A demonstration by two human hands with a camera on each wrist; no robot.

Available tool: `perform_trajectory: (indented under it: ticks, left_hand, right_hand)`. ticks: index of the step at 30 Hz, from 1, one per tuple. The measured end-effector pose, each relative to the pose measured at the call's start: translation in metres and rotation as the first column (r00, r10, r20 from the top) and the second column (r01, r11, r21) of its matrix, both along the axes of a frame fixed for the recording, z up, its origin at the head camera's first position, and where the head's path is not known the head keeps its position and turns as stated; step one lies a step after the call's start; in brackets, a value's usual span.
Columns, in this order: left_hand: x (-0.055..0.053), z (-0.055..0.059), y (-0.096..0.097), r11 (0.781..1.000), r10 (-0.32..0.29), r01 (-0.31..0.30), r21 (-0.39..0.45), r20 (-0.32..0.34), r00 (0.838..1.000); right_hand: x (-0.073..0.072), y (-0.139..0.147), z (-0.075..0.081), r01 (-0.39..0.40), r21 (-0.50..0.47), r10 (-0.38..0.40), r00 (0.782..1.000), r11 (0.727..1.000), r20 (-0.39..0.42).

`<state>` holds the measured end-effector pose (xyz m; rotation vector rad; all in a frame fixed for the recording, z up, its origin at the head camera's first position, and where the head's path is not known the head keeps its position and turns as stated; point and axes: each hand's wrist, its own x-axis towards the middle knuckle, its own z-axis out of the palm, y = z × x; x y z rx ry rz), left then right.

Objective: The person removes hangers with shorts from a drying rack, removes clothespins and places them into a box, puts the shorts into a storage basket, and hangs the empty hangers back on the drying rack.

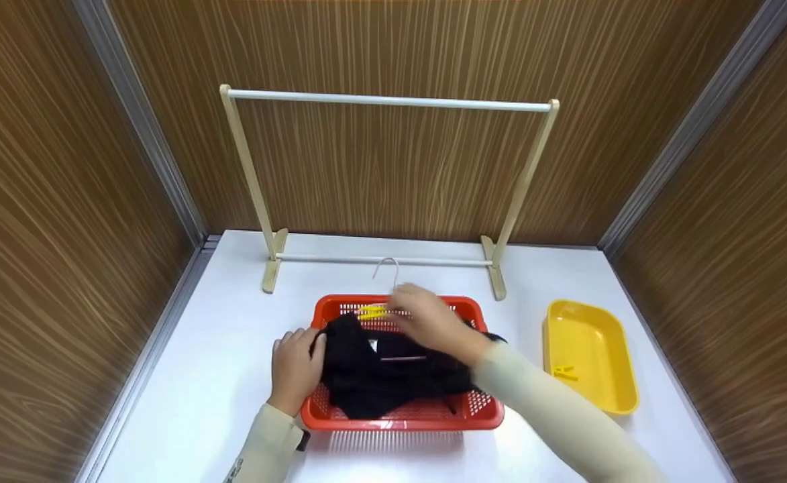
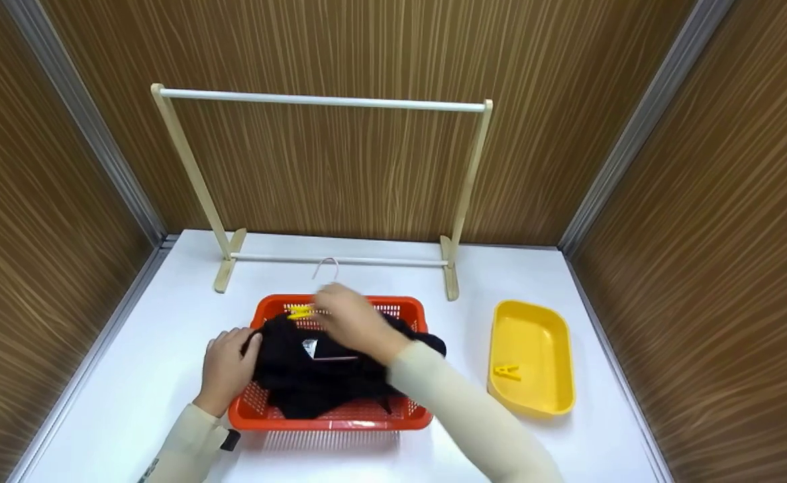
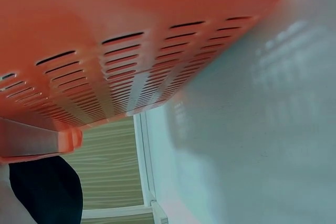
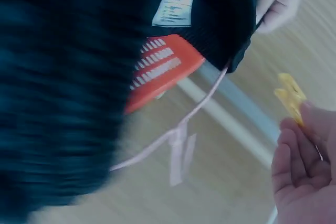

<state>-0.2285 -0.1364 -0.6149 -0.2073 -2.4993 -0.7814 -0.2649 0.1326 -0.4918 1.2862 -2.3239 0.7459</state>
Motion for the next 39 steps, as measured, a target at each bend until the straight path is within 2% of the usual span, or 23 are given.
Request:
perform_trajectory:
  ticks: [1, 3, 5, 6, 8, 10, 12, 13, 16, 19, 24, 27, 29, 35, 39]
  left_hand:
    - [0.000, 0.000, 0.000, 1.000, -0.001, 0.001, 0.005, -0.002, 1.000]
    - [0.000, -0.001, 0.001, 1.000, -0.004, 0.004, 0.017, -0.003, 1.000]
    - [0.000, -0.001, 0.001, 1.000, -0.009, 0.009, 0.024, -0.002, 1.000]
    - [-0.001, -0.001, 0.001, 1.000, -0.012, 0.012, 0.025, 0.000, 1.000]
    - [0.000, -0.001, 0.001, 1.000, -0.013, 0.012, 0.026, 0.005, 1.000]
    - [-0.002, 0.000, 0.000, 1.000, -0.008, 0.008, 0.027, 0.012, 1.000]
    - [-0.004, 0.001, -0.001, 1.000, -0.001, 0.001, 0.029, 0.012, 1.000]
    - [-0.005, 0.001, -0.001, 1.000, 0.001, -0.002, 0.030, 0.012, 1.000]
    - [-0.005, 0.000, -0.001, 0.999, -0.003, 0.003, 0.032, 0.010, 1.000]
    - [-0.004, -0.002, 0.001, 0.999, -0.006, 0.005, 0.033, 0.016, 1.000]
    - [-0.003, -0.003, 0.000, 0.999, 0.006, -0.008, 0.047, 0.045, 0.999]
    - [-0.002, -0.003, -0.001, 0.999, 0.006, -0.009, 0.045, 0.057, 0.998]
    - [-0.002, -0.003, -0.001, 0.999, 0.004, -0.006, 0.033, 0.052, 0.999]
    - [-0.004, -0.003, 0.000, 0.999, 0.003, -0.004, 0.045, 0.022, 1.000]
    - [-0.002, -0.004, 0.000, 0.998, 0.007, -0.010, 0.063, 0.038, 0.999]
  right_hand:
    - [0.004, 0.015, -0.004, 0.019, -0.080, -0.017, 1.000, 0.997, 0.022]
    - [0.014, 0.043, -0.017, 0.100, -0.219, -0.087, 0.994, 0.971, 0.068]
    - [0.022, 0.068, -0.030, 0.220, -0.330, -0.185, 0.974, 0.918, 0.135]
    - [0.027, 0.080, -0.038, 0.291, -0.367, -0.237, 0.954, 0.884, 0.185]
    - [0.033, 0.097, -0.051, 0.423, -0.409, -0.320, 0.899, 0.809, 0.298]
    - [0.036, 0.107, -0.062, 0.518, -0.417, -0.363, 0.843, 0.746, 0.398]
    - [0.035, 0.110, -0.070, 0.564, -0.417, -0.356, 0.803, 0.712, 0.478]
    - [0.034, 0.110, -0.073, 0.567, -0.432, -0.330, 0.795, 0.701, 0.509]
    - [0.033, 0.107, -0.084, 0.540, -0.518, -0.199, 0.795, 0.664, 0.574]
    - [0.033, 0.104, -0.097, 0.519, -0.600, -0.095, 0.799, 0.609, 0.594]
    - [0.033, 0.102, -0.110, 0.496, -0.668, -0.041, 0.818, 0.555, 0.573]
    - [0.038, 0.101, -0.112, 0.490, -0.688, -0.016, 0.820, 0.535, 0.572]
    - [0.040, 0.101, -0.113, 0.500, -0.679, -0.021, 0.813, 0.537, 0.582]
    - [0.038, 0.101, -0.113, 0.565, -0.581, -0.126, 0.772, 0.586, 0.623]
    - [0.037, 0.101, -0.113, 0.574, -0.542, -0.160, 0.763, 0.614, 0.627]
